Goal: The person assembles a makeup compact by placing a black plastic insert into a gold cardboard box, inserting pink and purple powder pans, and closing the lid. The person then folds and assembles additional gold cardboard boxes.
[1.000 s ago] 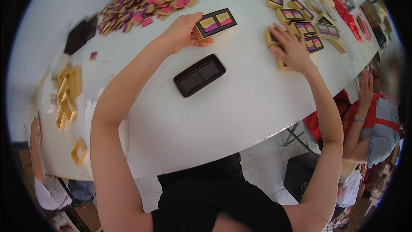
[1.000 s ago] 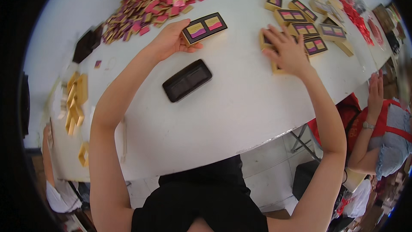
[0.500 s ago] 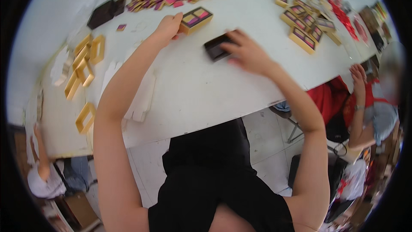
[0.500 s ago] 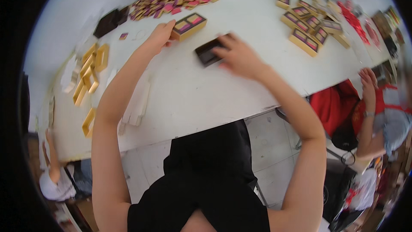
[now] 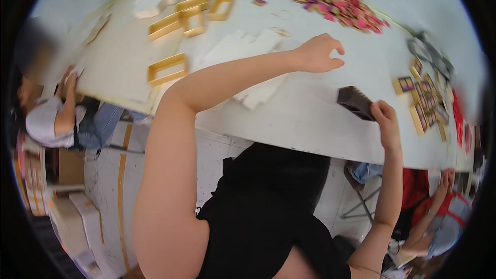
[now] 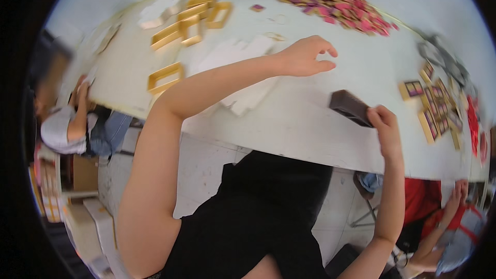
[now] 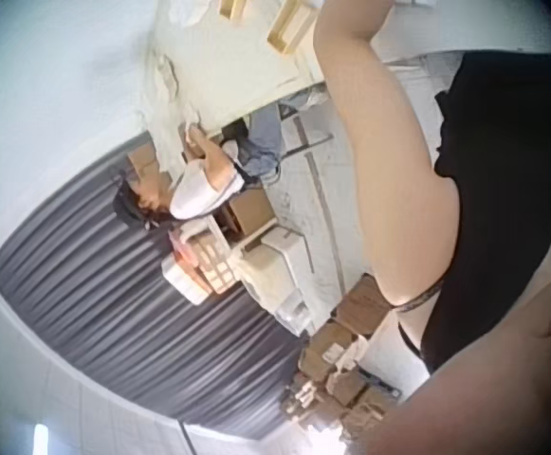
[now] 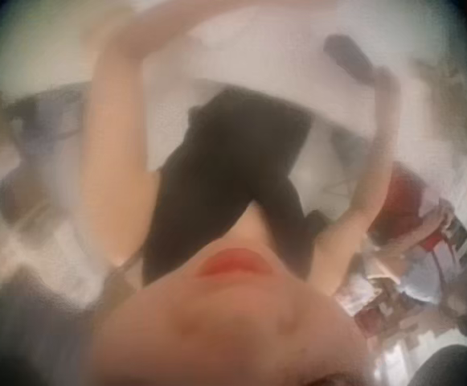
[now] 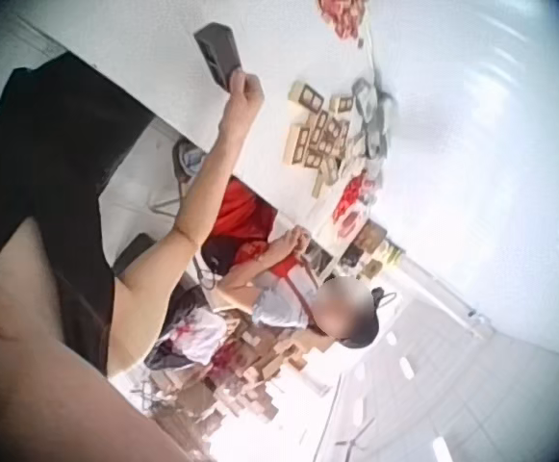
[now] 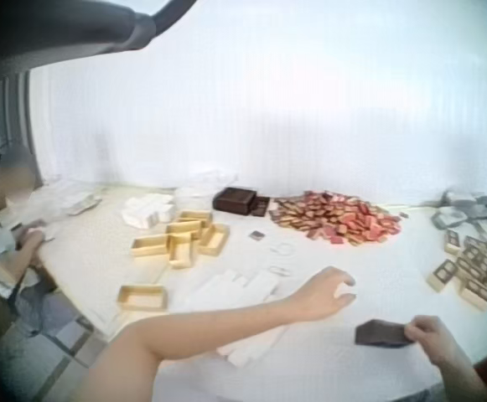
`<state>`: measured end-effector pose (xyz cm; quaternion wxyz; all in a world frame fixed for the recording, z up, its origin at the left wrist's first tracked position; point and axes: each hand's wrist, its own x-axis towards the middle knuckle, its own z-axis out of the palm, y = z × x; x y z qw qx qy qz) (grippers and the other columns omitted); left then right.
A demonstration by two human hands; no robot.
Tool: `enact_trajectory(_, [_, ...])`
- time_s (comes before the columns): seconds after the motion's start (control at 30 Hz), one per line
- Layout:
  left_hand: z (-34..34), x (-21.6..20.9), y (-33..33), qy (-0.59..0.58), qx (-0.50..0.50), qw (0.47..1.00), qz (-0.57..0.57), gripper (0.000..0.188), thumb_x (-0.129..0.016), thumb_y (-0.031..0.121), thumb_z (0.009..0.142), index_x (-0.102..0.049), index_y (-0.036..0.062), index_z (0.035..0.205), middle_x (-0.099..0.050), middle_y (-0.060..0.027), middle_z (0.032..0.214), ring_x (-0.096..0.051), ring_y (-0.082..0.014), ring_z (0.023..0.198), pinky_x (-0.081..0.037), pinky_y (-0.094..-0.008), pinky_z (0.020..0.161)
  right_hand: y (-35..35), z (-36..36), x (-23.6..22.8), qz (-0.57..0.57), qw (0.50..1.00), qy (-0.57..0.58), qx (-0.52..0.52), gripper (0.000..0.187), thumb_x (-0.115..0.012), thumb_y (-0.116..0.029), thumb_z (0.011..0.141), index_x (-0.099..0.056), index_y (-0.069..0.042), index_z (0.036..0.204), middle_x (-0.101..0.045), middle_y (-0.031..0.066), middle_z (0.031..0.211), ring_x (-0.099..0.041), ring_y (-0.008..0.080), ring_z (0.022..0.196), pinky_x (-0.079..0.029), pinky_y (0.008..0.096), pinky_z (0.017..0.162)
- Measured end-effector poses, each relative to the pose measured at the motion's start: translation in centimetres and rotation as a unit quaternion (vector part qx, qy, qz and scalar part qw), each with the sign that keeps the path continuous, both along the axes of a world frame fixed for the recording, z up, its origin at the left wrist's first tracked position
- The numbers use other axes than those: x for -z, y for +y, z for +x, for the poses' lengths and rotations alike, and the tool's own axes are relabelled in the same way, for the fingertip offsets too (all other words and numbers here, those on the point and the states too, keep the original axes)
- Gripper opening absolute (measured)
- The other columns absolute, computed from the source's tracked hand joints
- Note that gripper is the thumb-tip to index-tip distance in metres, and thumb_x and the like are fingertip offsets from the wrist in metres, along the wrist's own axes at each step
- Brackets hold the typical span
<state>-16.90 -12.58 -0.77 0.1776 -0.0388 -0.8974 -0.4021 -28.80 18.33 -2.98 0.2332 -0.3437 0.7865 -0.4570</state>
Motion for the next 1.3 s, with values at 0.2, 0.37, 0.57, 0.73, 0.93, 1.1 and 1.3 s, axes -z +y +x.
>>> enact_trajectory(0.2, [19.4, -0.7, -13.0, -0.065, -0.310, 0.916, -0.248, 0.046, -0.073, 0.035, 0.084, -0.065, 0.0067, 0.120, -0.057, -0.0193, 0.130, -0.050, -0.0347, 0.126, -0.042, -0.0434, 0.104, -5.3, 3.3, -3.0, -0.068, 0.976, -0.202, 0.048, 0.031, -0.050, -0.030, 0.105, -0.062, -0.003, 0.093, -0.062, -0.0025, 0.080, -0.057, 0.0051, 0.072, -0.056, 0.0261, 0.073])
enact_trajectory(0.37, [34.5, 0.2, -18.1, -0.259, -0.333, 0.865, -0.272, 0.073, -0.073, 0.050, 0.080, -0.054, 0.0072, 0.136, -0.057, -0.0215, 0.130, -0.054, -0.0348, 0.123, -0.045, -0.0436, 0.100, -7.2, 2.3, -0.2, -0.064, 0.997, -0.050, -0.005, 0.028, -0.049, -0.025, 0.105, -0.059, -0.005, 0.087, -0.056, -0.0033, 0.077, -0.055, 0.0056, 0.074, -0.057, 0.0274, 0.072])
enact_trajectory(0.57, [30.9, -0.9, -17.7, -0.338, -0.502, 0.765, -0.220, 0.071, -0.075, 0.054, 0.074, -0.062, 0.0024, 0.120, -0.067, -0.0199, 0.111, -0.066, -0.0317, 0.104, -0.053, -0.0429, 0.083, -10.9, 3.8, -1.2, -0.055, 0.990, -0.129, 0.011, 0.029, -0.049, -0.023, 0.104, -0.062, 0.002, 0.097, -0.067, 0.0062, 0.089, -0.066, 0.0122, 0.077, -0.061, 0.0300, 0.068])
enact_trajectory(0.73, [27.9, -1.0, -22.0, -0.387, -0.495, 0.737, -0.249, 0.061, -0.078, 0.050, 0.070, -0.065, 0.0031, 0.108, -0.069, -0.0209, 0.106, -0.068, -0.0314, 0.099, -0.055, -0.0442, 0.081, -8.8, 3.5, -2.6, -0.074, 0.962, -0.261, 0.042, 0.036, -0.046, -0.026, 0.105, -0.057, 0.007, 0.116, -0.070, 0.0173, 0.097, -0.074, 0.0266, 0.076, -0.064, 0.0332, 0.056])
enact_trajectory(0.93, [27.9, 1.9, -28.8, -0.188, -0.432, 0.806, -0.358, 0.082, -0.086, 0.043, 0.062, -0.057, 0.0024, 0.127, -0.062, -0.0230, 0.120, -0.060, -0.0348, 0.115, -0.048, -0.0411, 0.099, -4.5, 1.5, -2.0, -0.009, 0.949, -0.313, 0.041, 0.043, -0.049, -0.032, 0.104, -0.055, 0.009, 0.117, -0.070, 0.0190, 0.097, -0.073, 0.0281, 0.066, -0.060, 0.0319, 0.048])
enact_trajectory(1.1, [27.6, 2.8, -33.0, -0.217, -0.385, 0.880, -0.174, 0.089, -0.087, 0.040, 0.059, -0.053, -0.0013, 0.130, -0.052, -0.0238, 0.136, -0.048, -0.0390, 0.128, -0.039, -0.0427, 0.110, -4.3, -0.5, -1.0, 0.147, 0.964, 0.139, 0.175, 0.047, -0.050, -0.049, 0.100, -0.061, -0.004, 0.109, -0.068, 0.0120, 0.075, -0.065, 0.0212, 0.051, -0.046, 0.0319, 0.047])
enact_trajectory(1.3, [29.8, 4.4, -38.4, -0.171, -0.370, 0.832, -0.377, 0.081, -0.089, 0.037, 0.055, -0.061, 0.0138, 0.127, -0.029, -0.0226, 0.155, -0.022, -0.0435, 0.144, -0.029, -0.0491, 0.116, -5.1, 0.9, -1.6, 0.049, 0.917, 0.388, -0.080, 0.063, -0.071, -0.025, 0.088, -0.044, -0.005, 0.142, -0.055, 0.0213, 0.132, -0.053, 0.0380, 0.122, -0.044, 0.0390, 0.101])
